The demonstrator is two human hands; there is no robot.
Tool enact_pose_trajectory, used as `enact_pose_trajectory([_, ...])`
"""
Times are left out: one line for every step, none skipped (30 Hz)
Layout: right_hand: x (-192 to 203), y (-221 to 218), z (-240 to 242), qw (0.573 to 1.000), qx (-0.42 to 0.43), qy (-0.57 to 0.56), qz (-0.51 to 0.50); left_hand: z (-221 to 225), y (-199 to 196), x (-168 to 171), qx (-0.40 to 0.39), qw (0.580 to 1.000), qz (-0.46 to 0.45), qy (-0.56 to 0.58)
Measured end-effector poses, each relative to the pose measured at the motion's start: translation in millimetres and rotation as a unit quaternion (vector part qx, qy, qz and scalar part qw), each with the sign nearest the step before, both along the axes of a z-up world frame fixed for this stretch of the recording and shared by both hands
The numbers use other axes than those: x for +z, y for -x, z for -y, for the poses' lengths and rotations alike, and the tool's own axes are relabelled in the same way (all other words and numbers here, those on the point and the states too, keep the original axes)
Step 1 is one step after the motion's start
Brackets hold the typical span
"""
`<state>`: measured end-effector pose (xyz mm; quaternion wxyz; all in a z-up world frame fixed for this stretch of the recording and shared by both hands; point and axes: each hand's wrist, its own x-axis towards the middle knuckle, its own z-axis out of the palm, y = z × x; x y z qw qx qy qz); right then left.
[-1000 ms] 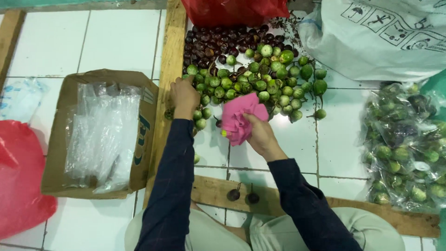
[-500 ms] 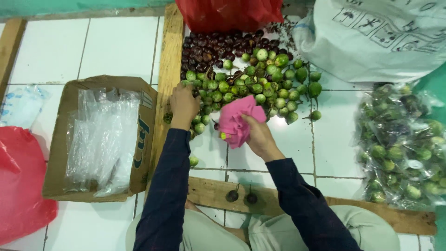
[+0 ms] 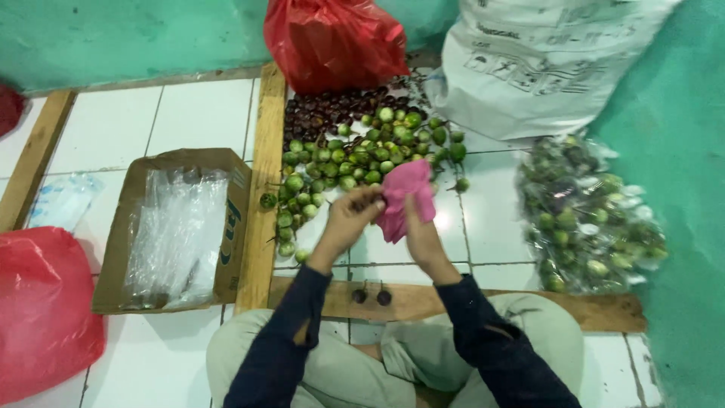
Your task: Cleaning small green fruits by wiping them individually with a cloth while sitting on the floor
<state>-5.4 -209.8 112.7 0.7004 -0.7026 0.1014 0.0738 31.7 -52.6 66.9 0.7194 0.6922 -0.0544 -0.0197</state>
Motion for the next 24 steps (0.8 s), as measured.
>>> enact_pose_trajectory([7, 15, -1, 1.0, -0.006, 0.002, 0.004, 8, 17, 3, -0.006, 1.0, 0.004, 0.002])
enact_pose_trajectory([13, 30, -3, 0.999, 0.021, 0.027, 0.034, 15, 34, 6, 0.009, 1.0, -0.018, -0.005])
enact_pose_trajectory([18, 44, -7, 0.995, 0.047, 0.053, 0.064, 21, 50, 8, 0.023, 0.999, -0.039, -0.011])
enact_pose_trajectory([3, 51, -3, 0.995, 0.045, 0.054, 0.064, 22, 62, 12, 0.021, 0.999, -0.039, -0.01])
enact_pose_trajectory([-13, 58, 1, 0.994, 0.054, 0.066, 0.063, 23, 73, 15, 0.024, 0.999, -0.031, -0.004])
enact_pose_trajectory([-29, 62, 3, 0.993, 0.064, 0.078, 0.063, 21, 83, 19, 0.029, 0.999, -0.022, 0.002])
enact_pose_trajectory([-26, 61, 6, 0.993, 0.064, 0.078, 0.064, 22, 82, 15, 0.028, 0.999, -0.021, 0.002])
enact_pose_trajectory([-25, 65, 9, 0.994, 0.051, 0.076, 0.06, 21, 87, 10, 0.017, 1.0, -0.023, -0.012])
enact_pose_trajectory([-23, 68, 11, 0.995, 0.039, 0.074, 0.056, 20, 92, 5, 0.007, 0.999, -0.025, -0.027])
enact_pose_trajectory([-23, 72, 10, 0.995, 0.04, 0.073, 0.06, 21, 94, -1, 0.009, 0.999, -0.022, -0.028])
enact_pose_trajectory([-22, 75, 9, 0.994, 0.023, 0.081, 0.072, 21, 96, -6, 0.001, 0.999, -0.049, -0.003])
enact_pose_trajectory([-22, 80, 8, 0.992, 0.005, 0.091, 0.083, 22, 100, -12, -0.008, 0.997, -0.077, 0.023])
enact_pose_trajectory([-30, 75, 9, 0.992, 0.005, 0.089, 0.086, 20, 98, -10, -0.008, 0.997, -0.074, 0.022])
enact_pose_trajectory([-39, 75, 12, 0.991, -0.006, 0.075, 0.108, 20, 100, -11, 0.003, 0.995, -0.08, 0.056])
enact_pose_trajectory([-49, 74, 15, 0.99, -0.017, 0.06, 0.13, 20, 102, -11, 0.013, 0.992, -0.087, 0.089])
enact_pose_trajectory([-44, 72, 16, 0.989, -0.017, 0.059, 0.131, 17, 96, -17, 0.013, 0.992, -0.085, 0.088])
enact_pose_trajectory([-40, 71, 16, 0.984, -0.025, 0.035, 0.171, 14, 90, -23, 0.038, 0.978, -0.117, 0.167])
enact_pose_trajectory([-37, 74, 17, 0.978, -0.032, 0.012, 0.207, 11, 90, -32, 0.064, 0.955, -0.151, 0.246])
enact_pose_trajectory([-33, 78, 16, 0.978, -0.031, 0.013, 0.205, 10, 89, -33, 0.065, 0.955, -0.153, 0.247])
enact_pose_trajectory([-28, 78, 14, 0.976, -0.024, 0.021, 0.214, 9, 86, -33, 0.074, 0.944, -0.162, 0.278])
enact_pose_trajectory([-23, 79, 11, 0.974, -0.017, 0.028, 0.224, 7, 83, -33, 0.083, 0.932, -0.171, 0.309])
enact_pose_trajectory([-17, 76, 8, 0.973, -0.018, 0.028, 0.227, 10, 83, -27, 0.082, 0.932, -0.168, 0.309])
enact_pose_trajectory([-11, 73, 4, 0.968, -0.012, 0.039, 0.247, 12, 84, -22, 0.076, 0.935, -0.168, 0.303])
enact_pose_trajectory([-7, 75, 0, 0.964, -0.005, 0.051, 0.26, 15, 90, -19, 0.072, 0.936, -0.173, 0.298])
